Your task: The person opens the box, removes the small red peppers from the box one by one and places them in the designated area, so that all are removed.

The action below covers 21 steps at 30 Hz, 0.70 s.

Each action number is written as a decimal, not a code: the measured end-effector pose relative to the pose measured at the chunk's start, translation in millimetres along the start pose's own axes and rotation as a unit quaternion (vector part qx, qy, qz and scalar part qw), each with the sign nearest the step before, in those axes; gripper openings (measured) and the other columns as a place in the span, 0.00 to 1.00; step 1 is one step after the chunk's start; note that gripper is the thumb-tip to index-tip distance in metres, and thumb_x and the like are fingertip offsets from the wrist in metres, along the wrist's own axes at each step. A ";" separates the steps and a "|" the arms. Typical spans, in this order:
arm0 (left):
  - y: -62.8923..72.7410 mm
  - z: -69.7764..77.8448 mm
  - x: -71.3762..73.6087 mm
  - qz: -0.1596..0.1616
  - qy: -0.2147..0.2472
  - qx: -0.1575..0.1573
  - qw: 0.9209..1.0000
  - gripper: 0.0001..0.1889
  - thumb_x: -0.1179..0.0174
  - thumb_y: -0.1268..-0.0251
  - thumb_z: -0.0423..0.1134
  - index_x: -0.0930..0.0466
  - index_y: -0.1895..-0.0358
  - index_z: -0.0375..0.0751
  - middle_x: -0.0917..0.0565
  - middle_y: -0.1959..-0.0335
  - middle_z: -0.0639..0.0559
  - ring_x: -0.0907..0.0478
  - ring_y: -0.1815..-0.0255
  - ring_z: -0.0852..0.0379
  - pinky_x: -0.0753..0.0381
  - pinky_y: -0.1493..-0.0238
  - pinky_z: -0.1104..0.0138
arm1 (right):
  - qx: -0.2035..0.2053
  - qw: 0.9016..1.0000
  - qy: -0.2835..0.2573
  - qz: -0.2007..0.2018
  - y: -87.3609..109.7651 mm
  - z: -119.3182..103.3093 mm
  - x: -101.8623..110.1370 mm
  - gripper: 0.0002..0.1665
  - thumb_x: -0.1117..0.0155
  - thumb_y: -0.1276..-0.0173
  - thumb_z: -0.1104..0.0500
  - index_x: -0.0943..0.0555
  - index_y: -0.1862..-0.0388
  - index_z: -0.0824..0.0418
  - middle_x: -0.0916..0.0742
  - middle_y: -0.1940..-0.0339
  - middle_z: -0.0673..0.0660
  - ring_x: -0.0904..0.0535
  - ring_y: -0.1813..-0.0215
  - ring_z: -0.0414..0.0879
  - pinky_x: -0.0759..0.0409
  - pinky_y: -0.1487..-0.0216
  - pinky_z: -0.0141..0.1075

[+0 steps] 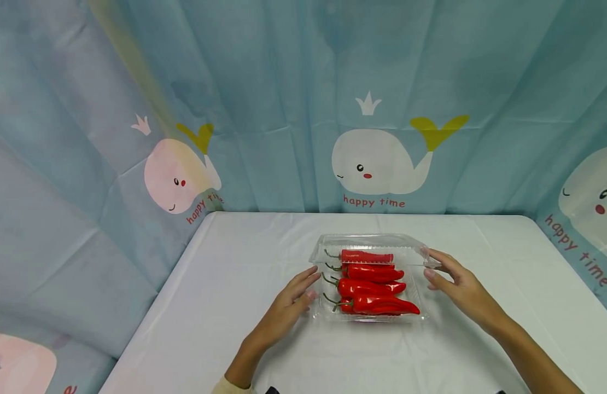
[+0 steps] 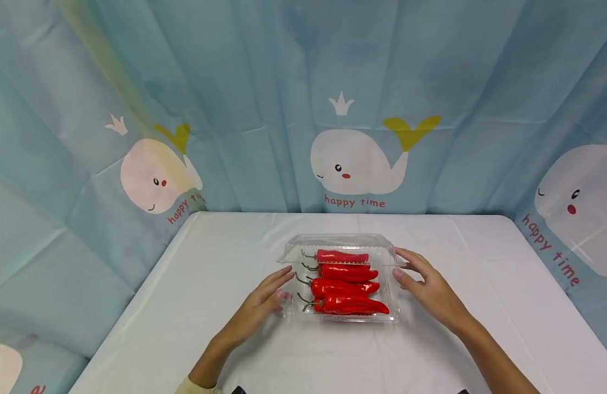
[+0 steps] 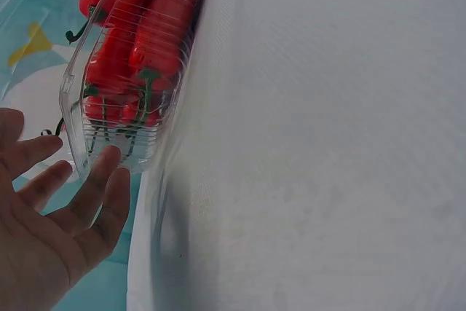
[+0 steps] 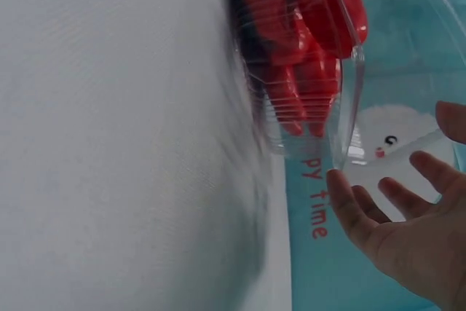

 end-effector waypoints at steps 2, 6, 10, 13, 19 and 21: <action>-1.9 -0.8 1.0 0.000 -0.006 -0.003 1.000 0.27 0.53 0.13 0.48 0.33 0.18 0.46 0.41 0.14 0.55 0.28 0.23 0.41 0.17 0.36 0.48 | 0.000 1.000 0.000 0.003 -2.5 -1.1 0.2 0.35 0.43 0.15 0.51 0.38 0.14 0.48 0.31 0.19 0.60 0.18 0.37 0.38 0.16 0.46 0.29; -5.3 -2.6 2.0 -0.002 -0.018 -0.005 1.000 0.26 0.53 0.13 0.43 0.34 0.18 0.45 0.41 0.14 0.56 0.21 0.30 0.43 0.18 0.35 0.51 | -0.001 1.000 0.009 0.014 -8.1 -2.5 1.0 0.37 0.42 0.16 0.50 0.39 0.14 0.52 0.32 0.18 0.63 0.23 0.36 0.29 0.14 0.47 0.32; -7.8 -4.7 2.5 -0.001 -0.030 -0.006 1.000 0.26 0.51 0.14 0.41 0.33 0.18 0.45 0.41 0.14 0.55 0.21 0.29 0.43 0.18 0.36 0.56 | -0.002 0.999 0.022 0.024 -14.1 -2.4 1.1 0.39 0.41 0.17 0.49 0.39 0.14 0.54 0.32 0.17 0.64 0.22 0.32 0.44 0.11 0.47 0.38; -9.7 -5.3 3.1 0.003 -0.035 -0.009 0.999 0.27 0.48 0.15 0.41 0.33 0.19 0.45 0.40 0.14 0.53 0.24 0.27 0.40 0.17 0.39 0.59 | 0.003 0.999 0.018 0.028 -18.2 -3.3 1.0 0.39 0.41 0.17 0.49 0.40 0.13 0.54 0.32 0.17 0.63 0.24 0.29 0.59 0.12 0.47 0.35; -12.1 -4.2 3.4 0.007 -0.034 -0.003 0.999 0.27 0.46 0.16 0.41 0.32 0.19 0.45 0.40 0.14 0.54 0.29 0.23 0.40 0.16 0.38 0.54 | 0.025 0.999 -0.003 0.031 -28.3 -4.8 0.0 0.40 0.41 0.17 0.52 0.42 0.12 0.51 0.31 0.17 0.62 0.27 0.27 0.62 0.16 0.47 0.28; -12.5 -4.4 3.0 0.007 -0.034 0.001 0.999 0.27 0.46 0.16 0.40 0.32 0.19 0.45 0.41 0.14 0.54 0.26 0.26 0.41 0.16 0.39 0.54 | 0.031 0.999 -0.003 0.034 -31.2 -5.2 0.0 0.40 0.41 0.17 0.52 0.43 0.12 0.52 0.31 0.17 0.62 0.27 0.28 0.60 0.15 0.47 0.28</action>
Point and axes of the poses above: each hand's wrist, its own y-axis away from the middle knuckle, its own x-axis out of the back of the hand, z = x × y, the point moved 5 cm from there along -y, towards the middle knuckle
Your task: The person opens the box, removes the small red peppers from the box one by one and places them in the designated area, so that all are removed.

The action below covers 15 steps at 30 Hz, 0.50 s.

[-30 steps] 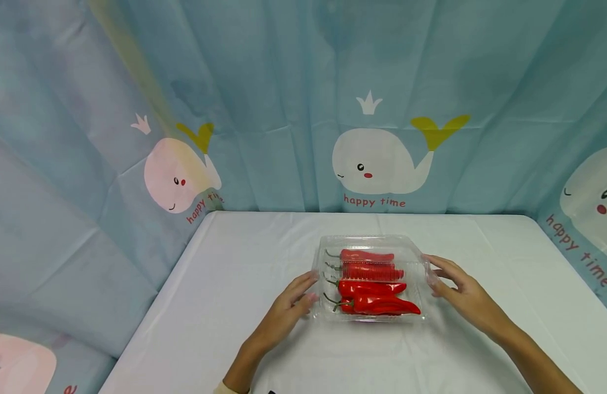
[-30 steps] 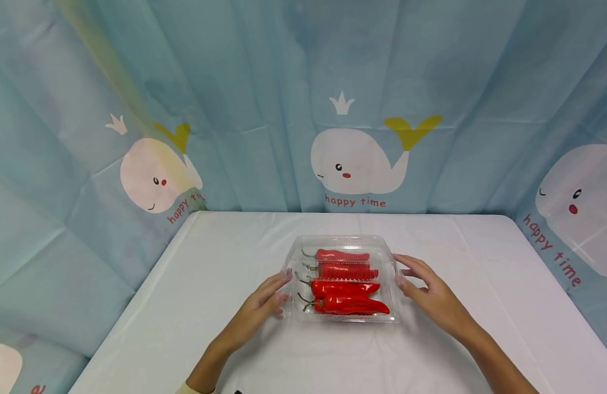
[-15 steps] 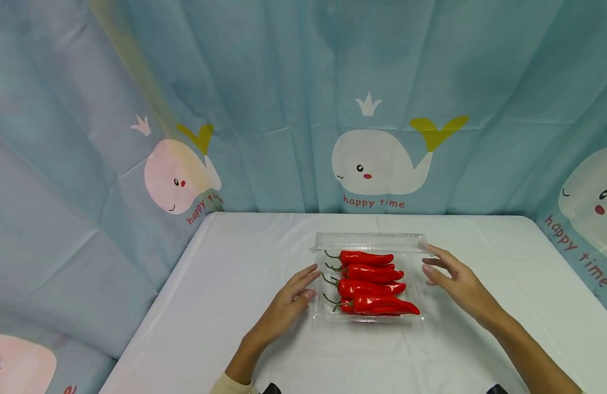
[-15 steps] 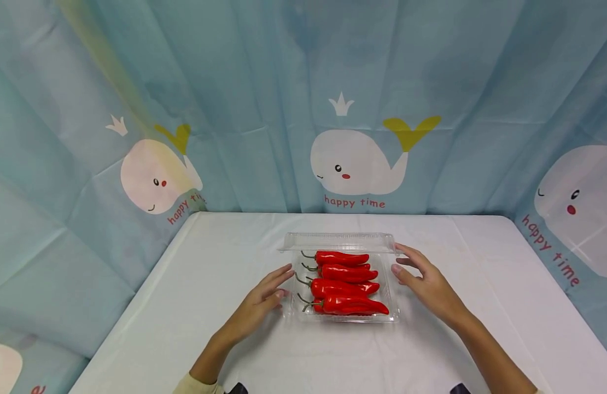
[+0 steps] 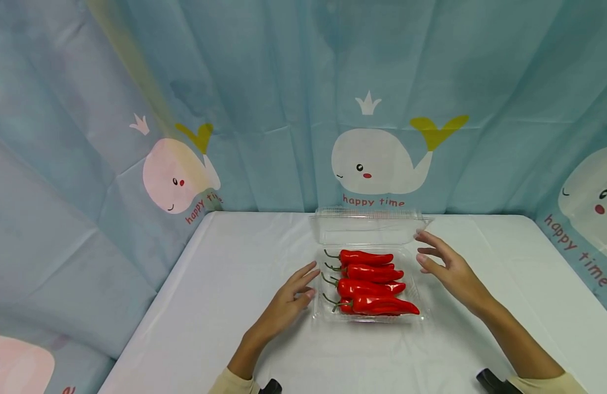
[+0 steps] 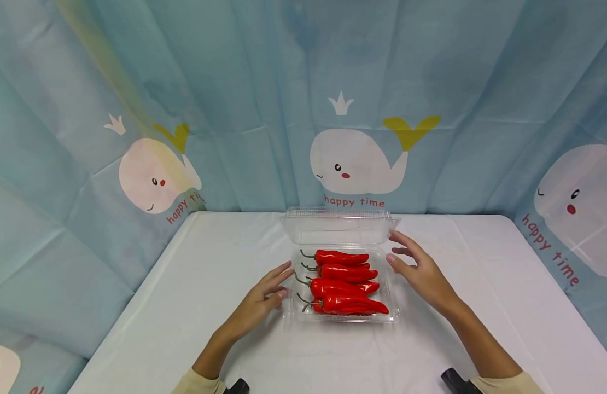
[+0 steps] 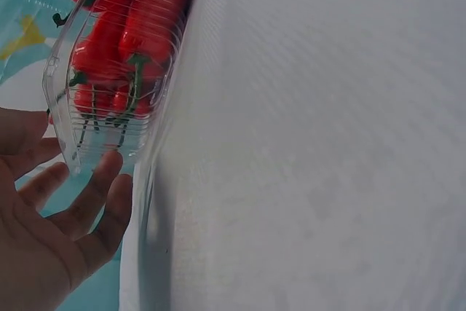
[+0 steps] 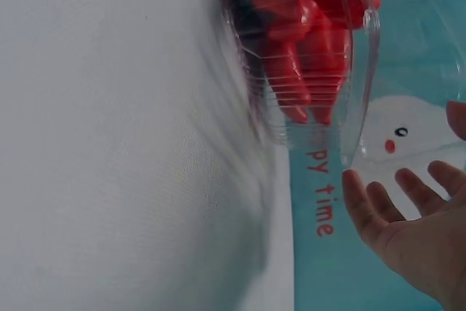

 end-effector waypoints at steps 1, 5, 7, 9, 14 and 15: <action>0.1 0.0 0.1 0.000 -0.002 0.000 1.000 0.27 0.45 0.17 0.40 0.32 0.19 0.45 0.41 0.14 0.54 0.24 0.27 0.43 0.16 0.39 0.54 | 0.004 1.000 0.001 0.001 -1.4 -0.2 -0.3 0.40 0.41 0.17 0.52 0.43 0.12 0.52 0.31 0.18 0.62 0.26 0.28 0.59 0.15 0.47 0.28; 0.4 -0.5 0.3 0.002 -0.012 -0.003 1.000 0.28 0.44 0.18 0.36 0.32 0.19 0.46 0.41 0.14 0.53 0.19 0.34 0.48 0.17 0.40 0.59 | 0.010 1.000 -0.003 0.002 -6.9 1.0 -1.0 0.40 0.42 0.17 0.53 0.43 0.12 0.55 0.30 0.18 0.63 0.27 0.28 0.59 0.15 0.47 0.29; 0.4 -0.9 0.5 0.004 -0.018 -0.007 1.000 0.28 0.44 0.18 0.35 0.32 0.19 0.46 0.40 0.14 0.53 0.19 0.35 0.50 0.18 0.40 0.60 | 0.009 1.000 -0.006 -0.001 -10.0 2.6 -1.8 0.40 0.42 0.16 0.53 0.43 0.12 0.55 0.31 0.17 0.63 0.28 0.27 0.63 0.15 0.46 0.29; 0.3 -1.0 0.4 0.003 -0.021 -0.008 1.000 0.28 0.44 0.19 0.34 0.32 0.19 0.45 0.40 0.14 0.53 0.19 0.36 0.50 0.18 0.39 0.59 | 0.005 1.000 -0.011 -0.005 -13.4 4.5 -2.7 0.40 0.43 0.16 0.52 0.43 0.12 0.55 0.32 0.16 0.63 0.29 0.27 0.66 0.16 0.45 0.29; -1.2 0.2 -0.5 -0.001 -0.028 -0.013 1.000 0.29 0.44 0.19 0.34 0.33 0.19 0.43 0.41 0.14 0.51 0.18 0.36 0.48 0.19 0.36 0.51 | -0.005 1.000 -0.014 -0.011 -20.1 9.1 -4.3 0.40 0.43 0.16 0.52 0.44 0.12 0.56 0.36 0.14 0.62 0.31 0.24 0.68 0.17 0.41 0.31; -1.4 0.4 -0.7 -0.001 -0.029 -0.013 0.999 0.29 0.44 0.19 0.34 0.33 0.19 0.43 0.41 0.14 0.51 0.18 0.36 0.48 0.19 0.36 0.50 | -0.009 1.000 -0.013 -0.012 -21.1 10.2 -4.6 0.41 0.43 0.16 0.51 0.45 0.12 0.56 0.36 0.14 0.62 0.31 0.23 0.68 0.17 0.40 0.34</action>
Point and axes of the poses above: each hand's wrist, its own y-axis away from the middle knuckle, its own x-axis out of the back of the hand, z = x × y, the point moved 5 cm from there along -y, towards the middle knuckle
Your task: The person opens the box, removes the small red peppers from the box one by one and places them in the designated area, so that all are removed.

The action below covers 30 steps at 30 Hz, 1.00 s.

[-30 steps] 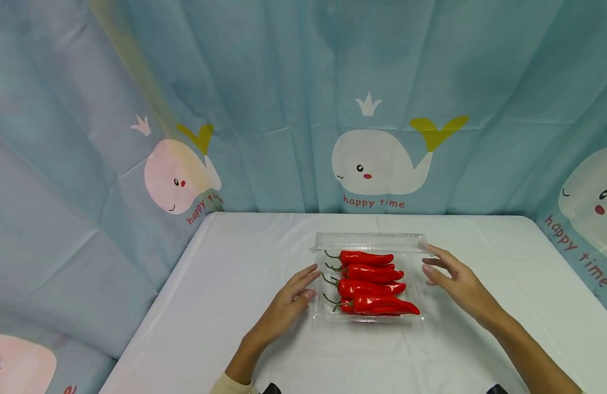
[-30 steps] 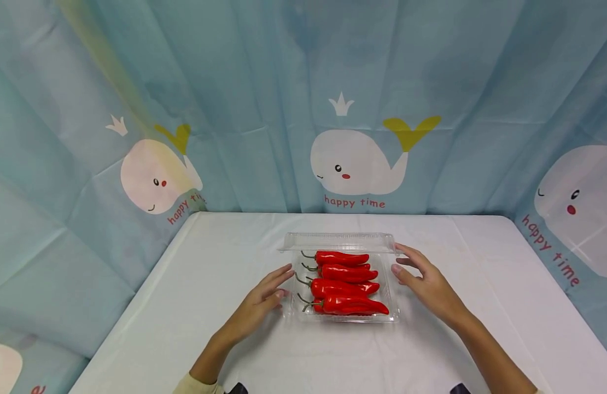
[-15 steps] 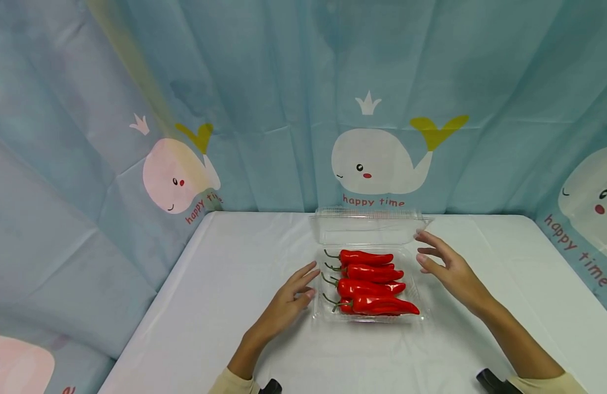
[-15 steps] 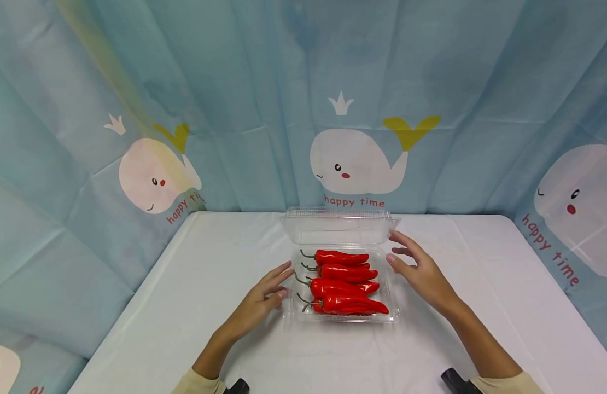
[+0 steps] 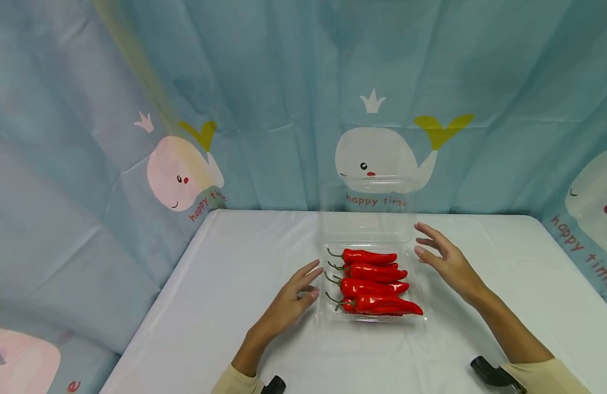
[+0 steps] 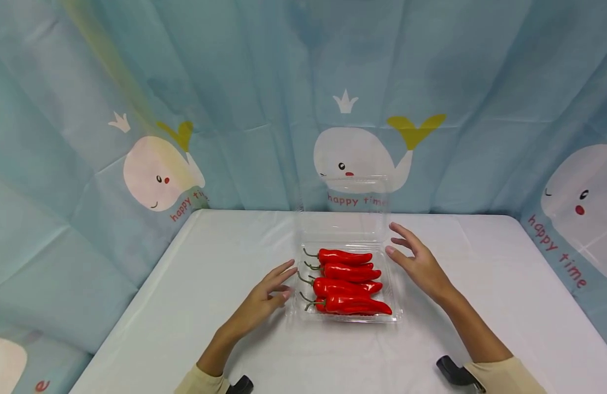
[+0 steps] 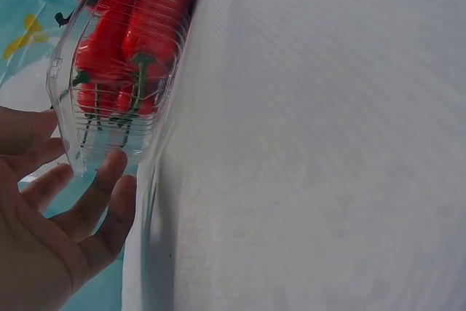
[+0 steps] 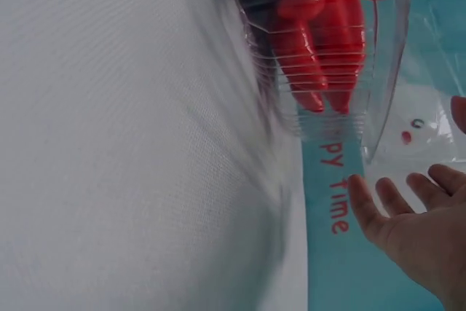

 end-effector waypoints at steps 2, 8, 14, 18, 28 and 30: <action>-0.6 0.2 -0.6 -0.001 0.000 0.001 1.000 0.29 0.44 0.19 0.34 0.33 0.19 0.43 0.41 0.14 0.51 0.18 0.35 0.48 0.19 0.35 0.49 | -0.010 1.000 0.001 -0.003 -1.8 2.4 -0.6 0.42 0.42 0.17 0.49 0.46 0.11 0.55 0.38 0.13 0.61 0.31 0.22 0.67 0.18 0.37 0.41; -0.5 0.3 -0.8 0.000 0.001 0.004 1.000 0.29 0.44 0.19 0.34 0.33 0.18 0.43 0.41 0.14 0.51 0.18 0.36 0.48 0.19 0.35 0.47 | -0.031 0.999 -0.027 -0.016 -7.9 9.5 -4.3 0.45 0.42 0.17 0.45 0.48 0.11 0.54 0.40 0.12 0.62 0.32 0.21 0.68 0.21 0.35 0.55; -0.8 0.2 -0.4 -0.001 -0.003 0.004 1.000 0.29 0.44 0.19 0.34 0.33 0.19 0.44 0.41 0.14 0.53 0.18 0.37 0.49 0.19 0.36 0.48 | -0.047 0.997 -0.061 -0.027 -12.1 18.8 -6.2 0.45 0.44 0.17 0.46 0.49 0.11 0.58 0.40 0.13 0.65 0.31 0.21 0.65 0.17 0.36 0.46; -1.2 -0.4 0.1 -0.002 -0.004 0.001 1.000 0.29 0.44 0.19 0.35 0.33 0.19 0.44 0.41 0.14 0.53 0.18 0.37 0.49 0.19 0.37 0.50 | -0.058 0.995 -0.078 -0.037 -14.7 24.7 -8.6 0.45 0.44 0.17 0.47 0.49 0.11 0.60 0.41 0.12 0.67 0.33 0.20 0.66 0.18 0.36 0.43; -2.7 -2.4 0.7 -0.007 -0.005 0.000 1.000 0.29 0.44 0.18 0.37 0.33 0.18 0.44 0.41 0.14 0.54 0.17 0.38 0.50 0.19 0.36 0.49 | -0.075 0.992 -0.089 -0.053 -15.7 35.4 -12.4 0.46 0.45 0.17 0.45 0.49 0.12 0.61 0.42 0.12 0.67 0.33 0.21 0.69 0.17 0.36 0.46; -3.0 -2.9 0.6 -0.008 -0.004 0.002 1.000 0.29 0.44 0.18 0.37 0.33 0.18 0.45 0.41 0.14 0.54 0.18 0.37 0.50 0.19 0.35 0.48 | -0.072 0.991 -0.095 -0.056 -15.5 35.6 -12.6 0.45 0.45 0.16 0.46 0.49 0.12 0.63 0.42 0.13 0.68 0.33 0.22 0.70 0.15 0.38 0.42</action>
Point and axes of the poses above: each hand's wrist, its own y-axis away from the middle knuckle, its own x-axis out of the back of the hand, z = x × y, the point moved 5 cm from there along -y, towards the middle knuckle
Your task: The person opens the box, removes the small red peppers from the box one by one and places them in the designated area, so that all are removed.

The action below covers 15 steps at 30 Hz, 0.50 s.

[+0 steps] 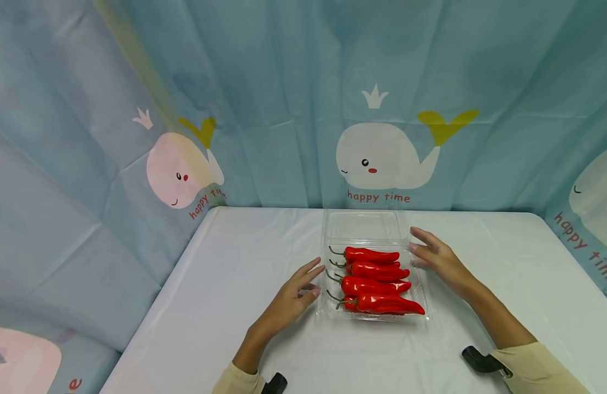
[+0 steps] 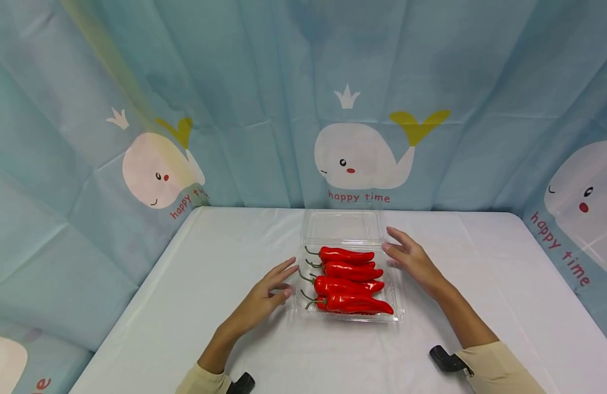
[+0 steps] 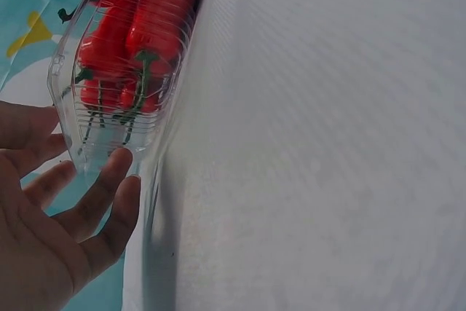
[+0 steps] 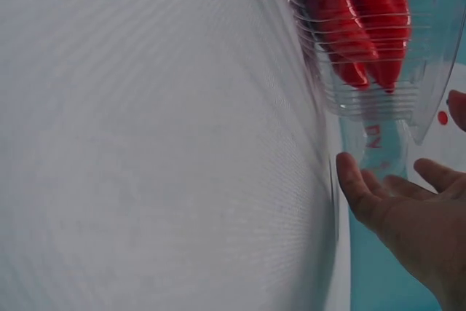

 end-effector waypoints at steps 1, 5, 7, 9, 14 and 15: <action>0.0 0.0 0.0 0.000 0.000 0.000 1.000 0.29 0.44 0.18 0.38 0.33 0.18 0.44 0.41 0.14 0.54 0.18 0.37 0.50 0.19 0.35 0.48 | 0.002 1.000 -0.002 -0.002 -0.1 0.2 0.0 0.45 0.45 0.16 0.46 0.49 0.12 0.64 0.42 0.13 0.69 0.33 0.22 0.71 0.15 0.39 0.40; 0.1 0.9 0.0 0.000 0.002 -0.002 1.000 0.29 0.44 0.18 0.37 0.34 0.18 0.43 0.41 0.14 0.53 0.17 0.37 0.49 0.19 0.35 0.48 | 0.002 1.000 -0.007 -0.006 1.3 0.6 0.1 0.44 0.46 0.16 0.47 0.49 0.12 0.64 0.42 0.13 0.70 0.30 0.22 0.67 0.15 0.40 0.37; 0.1 1.5 0.0 -0.001 0.002 -0.005 1.000 0.29 0.45 0.18 0.37 0.34 0.18 0.43 0.41 0.14 0.52 0.17 0.37 0.48 0.19 0.36 0.48 | 0.000 1.000 -0.001 -0.005 2.9 0.9 0.7 0.44 0.46 0.15 0.47 0.48 0.12 0.64 0.41 0.13 0.70 0.27 0.24 0.62 0.15 0.40 0.36; 0.2 1.9 0.0 -0.002 0.003 -0.007 1.000 0.29 0.45 0.18 0.36 0.34 0.18 0.42 0.41 0.14 0.51 0.17 0.37 0.48 0.19 0.36 0.48 | -0.005 1.000 0.007 -0.001 4.8 0.8 1.5 0.44 0.45 0.16 0.46 0.47 0.12 0.63 0.39 0.14 0.68 0.25 0.25 0.57 0.16 0.39 0.36; 0.7 0.8 0.7 -0.001 0.002 -0.007 1.000 0.29 0.45 0.18 0.37 0.34 0.18 0.43 0.41 0.14 0.52 0.17 0.37 0.49 0.19 0.36 0.49 | -0.013 0.999 0.043 0.019 8.1 -2.7 3.7 0.43 0.43 0.17 0.44 0.44 0.13 0.59 0.37 0.14 0.65 0.32 0.22 0.62 0.23 0.29 0.58; 0.8 0.5 0.8 0.000 0.001 -0.008 1.000 0.29 0.45 0.18 0.37 0.34 0.18 0.43 0.41 0.14 0.52 0.17 0.37 0.49 0.19 0.36 0.49 | -0.012 0.998 0.051 0.023 8.6 -3.8 4.2 0.43 0.43 0.17 0.44 0.44 0.13 0.59 0.37 0.14 0.65 0.33 0.21 0.65 0.25 0.29 0.63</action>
Point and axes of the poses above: each hand's wrist, its own y-axis away from the middle knuckle, its own x-axis out of the back of the hand, z = x × y, the point moved 5 cm from there along -y, towards the middle knuckle
